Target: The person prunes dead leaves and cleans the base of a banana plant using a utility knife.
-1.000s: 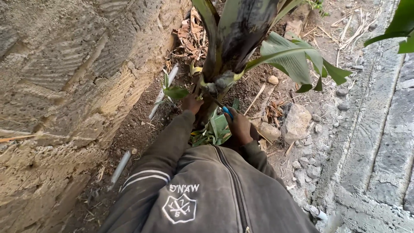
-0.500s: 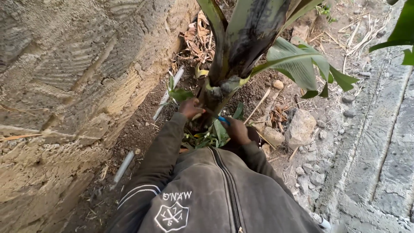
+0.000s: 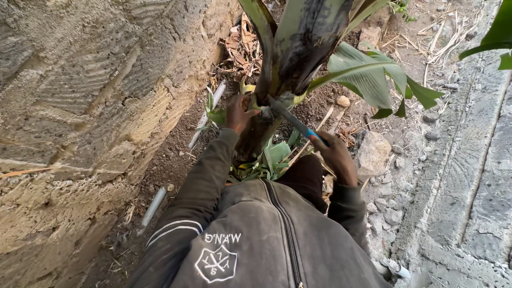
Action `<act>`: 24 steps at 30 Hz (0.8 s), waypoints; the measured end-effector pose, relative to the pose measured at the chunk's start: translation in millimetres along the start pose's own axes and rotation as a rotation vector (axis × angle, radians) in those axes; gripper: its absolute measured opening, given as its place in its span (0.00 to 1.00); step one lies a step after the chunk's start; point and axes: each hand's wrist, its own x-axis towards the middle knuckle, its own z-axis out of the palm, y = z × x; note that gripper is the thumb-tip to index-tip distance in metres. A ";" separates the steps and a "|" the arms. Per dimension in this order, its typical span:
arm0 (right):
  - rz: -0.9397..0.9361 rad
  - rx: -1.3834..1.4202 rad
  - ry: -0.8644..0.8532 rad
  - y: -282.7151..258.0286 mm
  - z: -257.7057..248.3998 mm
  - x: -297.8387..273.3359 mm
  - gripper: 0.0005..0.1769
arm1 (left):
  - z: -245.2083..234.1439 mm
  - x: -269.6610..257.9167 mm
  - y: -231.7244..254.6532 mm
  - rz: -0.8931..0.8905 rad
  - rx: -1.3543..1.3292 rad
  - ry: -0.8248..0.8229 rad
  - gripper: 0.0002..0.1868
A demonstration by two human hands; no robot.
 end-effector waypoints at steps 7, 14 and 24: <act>-0.050 0.011 -0.008 1.1 43.9 44.0 0.19 | 20.8 11.7 -3.7 0.087 -0.009 0.016 0.26; -0.212 -0.122 0.125 -8.6 69.9 55.9 0.20 | 18.3 7.9 3.5 0.146 0.106 0.063 0.27; -0.194 -0.219 0.107 -21.6 74.8 68.2 0.18 | 17.9 3.6 -7.8 0.207 -0.022 0.079 0.11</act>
